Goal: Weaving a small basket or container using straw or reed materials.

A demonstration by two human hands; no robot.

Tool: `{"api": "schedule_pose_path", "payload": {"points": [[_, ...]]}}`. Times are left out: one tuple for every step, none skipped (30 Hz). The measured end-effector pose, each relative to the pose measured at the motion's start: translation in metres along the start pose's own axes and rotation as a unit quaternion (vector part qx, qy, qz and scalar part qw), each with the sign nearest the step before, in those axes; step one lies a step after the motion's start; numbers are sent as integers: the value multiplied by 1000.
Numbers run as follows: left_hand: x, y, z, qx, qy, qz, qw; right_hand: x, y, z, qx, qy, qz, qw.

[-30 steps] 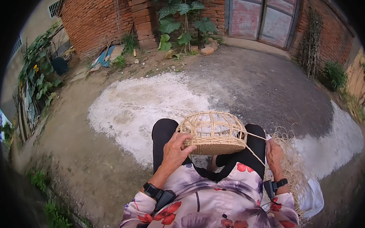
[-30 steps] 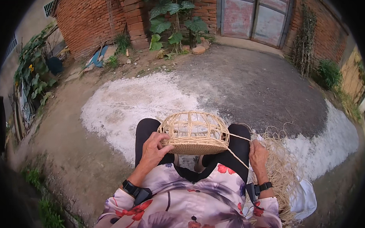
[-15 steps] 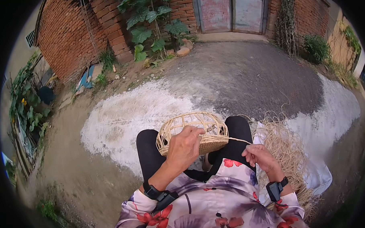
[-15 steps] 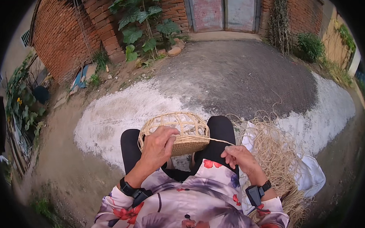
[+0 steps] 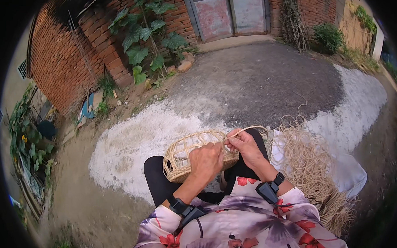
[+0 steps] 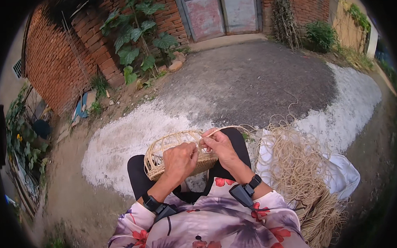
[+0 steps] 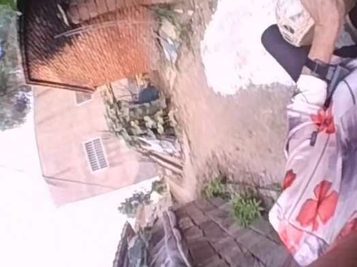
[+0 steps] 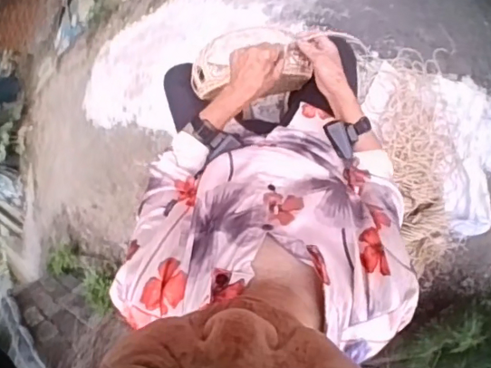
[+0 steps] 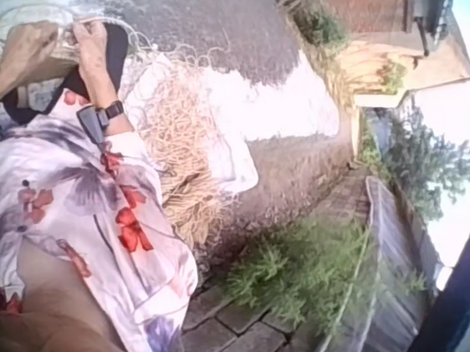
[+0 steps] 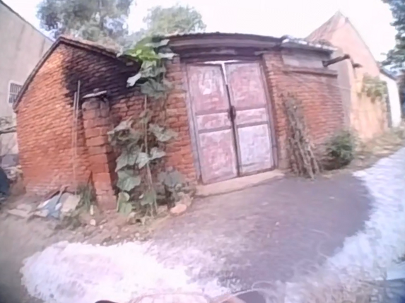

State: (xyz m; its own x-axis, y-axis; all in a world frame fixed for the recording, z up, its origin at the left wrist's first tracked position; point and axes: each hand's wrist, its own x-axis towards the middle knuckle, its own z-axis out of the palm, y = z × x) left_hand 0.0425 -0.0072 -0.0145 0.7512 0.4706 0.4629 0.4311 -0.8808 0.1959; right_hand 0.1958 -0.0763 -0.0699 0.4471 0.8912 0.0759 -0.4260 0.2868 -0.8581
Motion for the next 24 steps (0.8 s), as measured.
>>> {"api": "schedule_pose_path", "payload": {"points": [[0, 2, 0, 0, 1, 3, 1000, 4, 0, 0, -76, -34, -6, 996], [0, 5, 0, 1, -8, -14, 1000, 6, 0, 2, -152, -68, -11, 986], [-1, 6, 0, 4, -17, -32, 999, 2, -8, 12, -252, -68, -60, 963], [-1, 6, -1, 6, -15, -32, 999, 0, -8, 15, -252, -69, -62, 963], [-2, 7, -2, 6, -23, -44, 999, -3, -7, 17, -386, -69, -118, 912], [-2, 8, -2, 6, -32, -55, 998, -6, -8, 19, -513, -65, -170, 839], [-2, 9, -4, 5, -32, -54, 998, -10, -14, 24, -559, -50, -142, 815], [0, 9, -6, -13, -40, -60, 997, -9, -13, 26, -559, -50, -142, 815], [0, 9, -8, -32, -48, -66, 996, -9, -12, 28, -575, -34, -145, 805], [1, 5, -7, -33, -48, -66, 996, -9, -11, 31, -590, -18, -148, 793], [2, -2, -5, -100, -71, -73, 990, -8, -9, 34, -591, -18, -148, 793], [5, -5, -8, -167, -93, -78, 978, -6, -6, 36, -590, 6, -136, 796], [8, -6, -11, -168, -92, -78, 978, -5, -3, 37, -589, 31, -124, 798], [10, -5, -16, -274, -138, -148, 940, -3, 1, 35, -590, 31, -124, 798], [10, -6, -21, -374, -180, -216, 884, -2, 5, 36, -579, 45, -147, 801], [7, -12, -17, -374, -178, -218, 884, -2, 7, 37, -567, 60, -170, 804], [4, -21, -9, -376, -153, -210, 889, -1, 9, 40, -567, 57, -170, 804], [5, -22, -10, -380, -131, -200, 894, 0, 8, 43, -578, 55, -165, 797], [5, -23, -13, -380, -132, -202, 893, 1, 6, 47, -590, 52, -159, 790], [4, -24, -18, -405, -119, -229, 877, 2, 5, 50, -590, 51, -158, 791], [3, -24, -25, -429, -107, -257, 859, 3, 4, 54, -599, 36, -188, 778], [0, -30, -30, -428, -107, -259, 859, 4, 2, 59, -607, 20, -219, 764], [-5, -38, -37, -489, -104, -284, 818, 2, 0, 66, -605, 18, -217, 765], [-8, -44, -41, -546, -101, -306, 773, 2, -3, 75, -630, 5, -209, 748]]}}
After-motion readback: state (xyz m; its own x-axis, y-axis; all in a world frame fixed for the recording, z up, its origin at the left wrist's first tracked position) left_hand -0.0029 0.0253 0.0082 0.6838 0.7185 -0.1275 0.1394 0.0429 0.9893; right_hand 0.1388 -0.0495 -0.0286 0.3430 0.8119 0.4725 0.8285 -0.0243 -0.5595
